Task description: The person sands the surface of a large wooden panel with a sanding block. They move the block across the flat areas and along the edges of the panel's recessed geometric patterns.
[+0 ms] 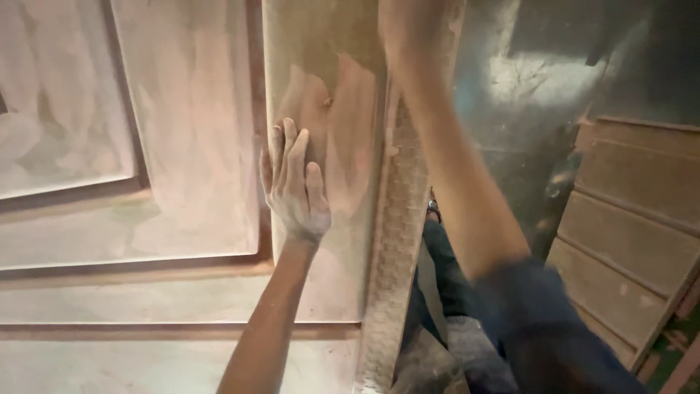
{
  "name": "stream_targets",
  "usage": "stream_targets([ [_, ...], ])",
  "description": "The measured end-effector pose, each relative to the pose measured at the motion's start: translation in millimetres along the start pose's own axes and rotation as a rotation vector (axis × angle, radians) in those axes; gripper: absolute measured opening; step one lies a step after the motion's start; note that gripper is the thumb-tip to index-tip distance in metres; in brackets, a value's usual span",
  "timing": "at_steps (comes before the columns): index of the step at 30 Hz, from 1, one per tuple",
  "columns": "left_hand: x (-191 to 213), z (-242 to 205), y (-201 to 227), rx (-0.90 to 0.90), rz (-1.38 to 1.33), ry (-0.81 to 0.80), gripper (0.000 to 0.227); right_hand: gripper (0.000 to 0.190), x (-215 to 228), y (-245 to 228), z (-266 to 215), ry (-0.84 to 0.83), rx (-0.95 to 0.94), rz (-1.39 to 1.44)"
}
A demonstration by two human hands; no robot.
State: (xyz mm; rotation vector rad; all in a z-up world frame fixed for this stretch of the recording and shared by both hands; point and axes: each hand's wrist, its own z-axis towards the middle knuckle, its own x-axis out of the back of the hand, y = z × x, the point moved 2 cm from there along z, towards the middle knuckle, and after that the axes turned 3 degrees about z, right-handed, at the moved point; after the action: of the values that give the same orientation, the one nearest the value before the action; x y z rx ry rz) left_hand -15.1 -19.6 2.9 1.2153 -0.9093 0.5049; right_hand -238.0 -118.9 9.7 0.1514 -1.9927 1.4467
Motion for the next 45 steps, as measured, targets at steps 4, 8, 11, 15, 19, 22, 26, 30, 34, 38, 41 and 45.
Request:
stream_targets([
  [4,0,7,-1,-0.010,0.006,-0.010,0.047,0.042,12,46,-149,-0.293,-0.501,0.333],
  [8,1,4,1,0.016,0.022,-0.032,0.048,0.055,6,98,-191,0.099,-0.182,0.759],
  [11,1,6,2,0.008,0.033,-0.014,0.047,0.062,-13,90,-138,0.233,-0.065,0.935],
  [15,1,5,2,0.011,0.024,-0.031,0.048,0.061,-9,25,-63,0.307,-0.108,0.807],
  [19,1,5,0,0.016,0.027,-0.020,0.048,0.023,7,6,-8,0.445,0.032,0.186],
  [22,1,6,0,0.038,0.023,-0.049,0.047,0.027,-7,45,0,0.375,-0.078,0.250],
  [26,1,5,0,0.027,0.031,-0.026,0.047,0.031,-33,103,3,0.337,-0.156,0.276],
  [30,-1,9,0,0.008,0.017,0.000,0.048,0.024,-30,98,24,0.403,0.034,0.220],
  [34,-1,6,-1,0.022,0.011,-0.031,0.048,0.017,-3,37,1,0.412,0.332,0.301],
  [38,-1,8,-2,-0.010,0.058,0.005,0.047,0.026,39,25,-60,-0.095,-0.025,0.599],
  [41,-4,3,0,-0.002,0.060,-0.016,0.047,0.029,52,71,-67,-0.034,-0.109,1.085],
  [45,-2,6,0,-0.002,0.064,-0.018,0.046,0.022,7,129,-24,0.267,0.075,1.045],
])
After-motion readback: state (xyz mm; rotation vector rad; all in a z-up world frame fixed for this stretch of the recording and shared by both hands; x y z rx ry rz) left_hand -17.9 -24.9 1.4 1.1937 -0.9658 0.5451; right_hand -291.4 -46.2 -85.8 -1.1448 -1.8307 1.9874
